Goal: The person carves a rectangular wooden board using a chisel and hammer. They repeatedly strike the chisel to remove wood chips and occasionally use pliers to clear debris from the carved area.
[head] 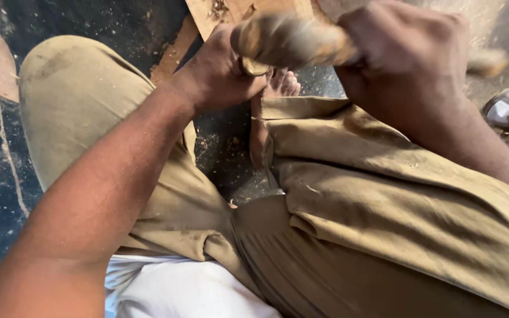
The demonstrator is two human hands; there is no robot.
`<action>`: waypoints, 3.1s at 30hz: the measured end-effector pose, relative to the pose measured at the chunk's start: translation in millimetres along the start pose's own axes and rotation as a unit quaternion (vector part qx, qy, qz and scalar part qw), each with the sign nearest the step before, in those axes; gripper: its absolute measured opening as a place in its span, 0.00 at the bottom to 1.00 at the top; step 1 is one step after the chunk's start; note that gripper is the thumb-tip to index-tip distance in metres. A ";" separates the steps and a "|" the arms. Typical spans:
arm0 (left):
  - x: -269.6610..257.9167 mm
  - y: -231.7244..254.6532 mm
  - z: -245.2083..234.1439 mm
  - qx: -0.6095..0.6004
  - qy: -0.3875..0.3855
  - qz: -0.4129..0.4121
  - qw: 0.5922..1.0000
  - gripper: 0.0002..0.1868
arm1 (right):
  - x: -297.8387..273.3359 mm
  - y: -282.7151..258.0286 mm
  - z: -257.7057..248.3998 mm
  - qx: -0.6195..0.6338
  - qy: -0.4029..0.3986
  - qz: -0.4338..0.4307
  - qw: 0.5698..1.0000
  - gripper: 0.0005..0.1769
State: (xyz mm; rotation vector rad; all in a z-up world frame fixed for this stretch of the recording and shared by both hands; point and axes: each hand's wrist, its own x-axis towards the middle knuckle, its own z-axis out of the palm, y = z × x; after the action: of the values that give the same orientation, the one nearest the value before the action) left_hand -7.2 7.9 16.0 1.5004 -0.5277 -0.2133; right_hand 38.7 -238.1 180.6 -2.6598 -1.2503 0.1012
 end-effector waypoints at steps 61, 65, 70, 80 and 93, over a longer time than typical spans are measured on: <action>2.0 -29.9 -60.7 0.092 0.098 -0.231 0.964 0.08 | -16.3 16.7 51.6 0.183 -0.135 0.427 0.875 0.14; 12.7 -38.3 -21.7 0.463 -0.091 -0.104 0.876 0.08 | -39.5 31.8 86.2 0.320 -0.069 0.522 0.788 0.08; 15.8 -73.9 -2.4 0.559 -0.170 -0.193 0.788 0.05 | -64.9 47.7 103.9 0.353 -0.023 0.590 0.726 0.09; 15.9 -92.1 1.2 0.517 -0.167 -0.304 0.783 0.21 | -71.2 46.1 104.4 0.374 -0.029 0.564 0.736 0.08; 8.4 -84.1 -13.7 0.663 -0.051 -0.227 0.712 0.12 | -60.6 39.8 99.9 0.368 -0.076 0.549 0.747 0.07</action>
State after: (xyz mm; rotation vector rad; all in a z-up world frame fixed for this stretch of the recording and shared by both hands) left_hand 22.0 9.7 -64.4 3.0739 -0.3569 -0.3203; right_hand 15.4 -294.3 73.3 -2.2342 0.4728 0.7869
